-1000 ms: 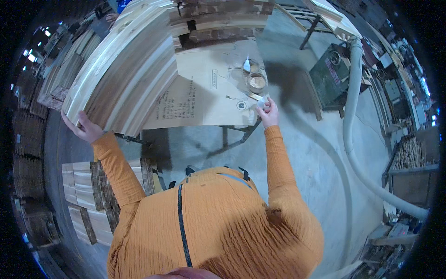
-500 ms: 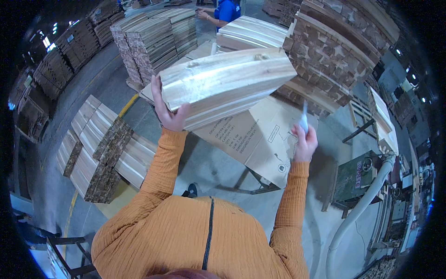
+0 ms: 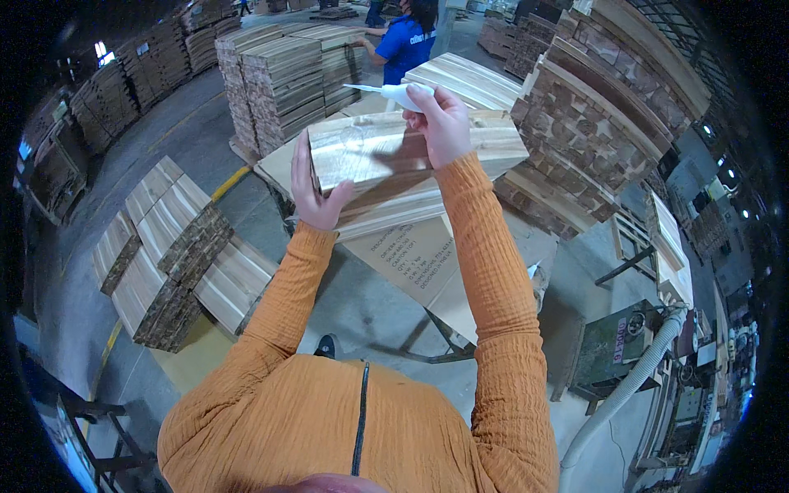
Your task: The person applies glue from a small white bottle to the edges of wooden planks in a warehouse. They handle each plank individually, apply glue, and place it on a stack. The process is repeated for multiple planks.
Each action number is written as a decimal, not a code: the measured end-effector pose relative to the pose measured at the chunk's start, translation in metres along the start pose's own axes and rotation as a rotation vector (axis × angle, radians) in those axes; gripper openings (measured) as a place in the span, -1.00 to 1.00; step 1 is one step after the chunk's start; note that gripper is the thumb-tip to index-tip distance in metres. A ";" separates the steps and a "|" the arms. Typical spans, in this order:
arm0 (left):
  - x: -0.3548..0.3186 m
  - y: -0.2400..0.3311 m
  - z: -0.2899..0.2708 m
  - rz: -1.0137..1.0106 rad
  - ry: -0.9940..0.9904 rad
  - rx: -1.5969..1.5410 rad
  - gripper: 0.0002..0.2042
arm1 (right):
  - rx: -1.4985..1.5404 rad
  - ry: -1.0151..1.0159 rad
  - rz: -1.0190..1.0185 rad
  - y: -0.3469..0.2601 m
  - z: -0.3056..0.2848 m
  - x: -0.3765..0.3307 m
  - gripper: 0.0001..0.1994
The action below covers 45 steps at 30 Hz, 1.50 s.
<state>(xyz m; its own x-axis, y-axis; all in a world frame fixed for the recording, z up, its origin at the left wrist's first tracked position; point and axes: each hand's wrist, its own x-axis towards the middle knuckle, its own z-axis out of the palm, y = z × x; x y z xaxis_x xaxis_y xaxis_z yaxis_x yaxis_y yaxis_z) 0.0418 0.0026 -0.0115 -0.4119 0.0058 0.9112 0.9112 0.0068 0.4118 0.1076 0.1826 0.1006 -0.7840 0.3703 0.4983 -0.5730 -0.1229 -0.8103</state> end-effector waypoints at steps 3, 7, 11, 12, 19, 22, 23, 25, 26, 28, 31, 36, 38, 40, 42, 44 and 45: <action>0.012 -0.012 0.005 -0.044 0.018 -0.054 -0.15 | 0.000 0.015 -0.045 0.016 0.002 0.015 -0.80; 0.021 -0.025 0.008 -0.095 0.031 -0.092 -0.16 | -0.109 0.025 -0.045 0.022 0.011 0.031 -0.79; 0.026 -0.039 0.011 -0.098 0.026 -0.092 -0.17 | -0.139 0.085 -0.041 0.028 0.012 0.047 -0.77; 0.027 -0.039 0.011 -0.123 0.024 -0.122 -0.17 | -0.149 0.096 -0.047 0.031 0.013 0.049 -0.77; 0.028 -0.041 0.013 -0.175 0.014 -0.188 -0.17 | -0.201 0.123 -0.087 0.037 0.010 0.055 -0.75; 0.028 -0.041 0.013 -0.186 0.015 -0.201 -0.17 | -0.230 0.118 -0.090 0.037 0.009 0.055 -0.74; 0.028 -0.041 0.013 -0.187 0.016 -0.203 -0.17 | -0.243 0.116 -0.093 0.038 0.009 0.054 -0.74; 0.028 -0.040 0.014 -0.178 0.019 -0.195 -0.17 | -0.266 0.110 -0.105 0.038 0.010 0.055 -0.74; 0.028 -0.040 0.014 -0.174 0.020 -0.190 -0.17 | -0.279 0.108 -0.102 0.038 0.010 0.055 -0.73; 0.028 -0.041 0.014 -0.164 0.027 -0.192 -0.17 | -0.304 0.101 -0.098 0.038 0.010 0.055 -0.72; 0.028 -0.040 0.014 -0.163 0.028 -0.192 -0.17 | -0.357 0.112 -0.057 0.037 0.009 0.055 -0.72; 0.030 -0.035 0.014 -0.171 0.020 -0.208 -0.18 | -0.351 0.108 -0.072 0.038 0.009 0.055 -0.71; 0.032 -0.032 0.014 -0.169 0.015 -0.200 -0.18 | -0.351 0.107 -0.074 0.038 0.009 0.055 -0.72; 0.030 -0.038 0.012 -0.155 0.022 -0.177 -0.18 | -0.352 0.086 -0.086 0.037 0.011 0.056 -0.72; 0.030 -0.039 0.013 -0.166 0.025 -0.187 -0.19 | -0.354 0.089 -0.079 0.038 0.011 0.056 -0.72; 0.030 -0.034 0.015 -0.200 0.025 -0.231 -0.20 | -0.350 0.097 -0.070 0.038 0.009 0.056 -0.73; 0.030 -0.035 0.015 -0.190 0.027 -0.217 -0.20 | -0.341 0.094 -0.064 0.038 0.009 0.057 -0.74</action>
<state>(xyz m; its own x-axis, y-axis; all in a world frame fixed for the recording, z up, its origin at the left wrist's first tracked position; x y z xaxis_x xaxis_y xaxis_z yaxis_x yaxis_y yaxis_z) -0.0028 0.0176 0.0014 -0.5781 -0.0018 0.8160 0.7982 -0.2087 0.5650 0.0393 0.1905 0.1008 -0.7144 0.4526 0.5337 -0.4954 0.2115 -0.8425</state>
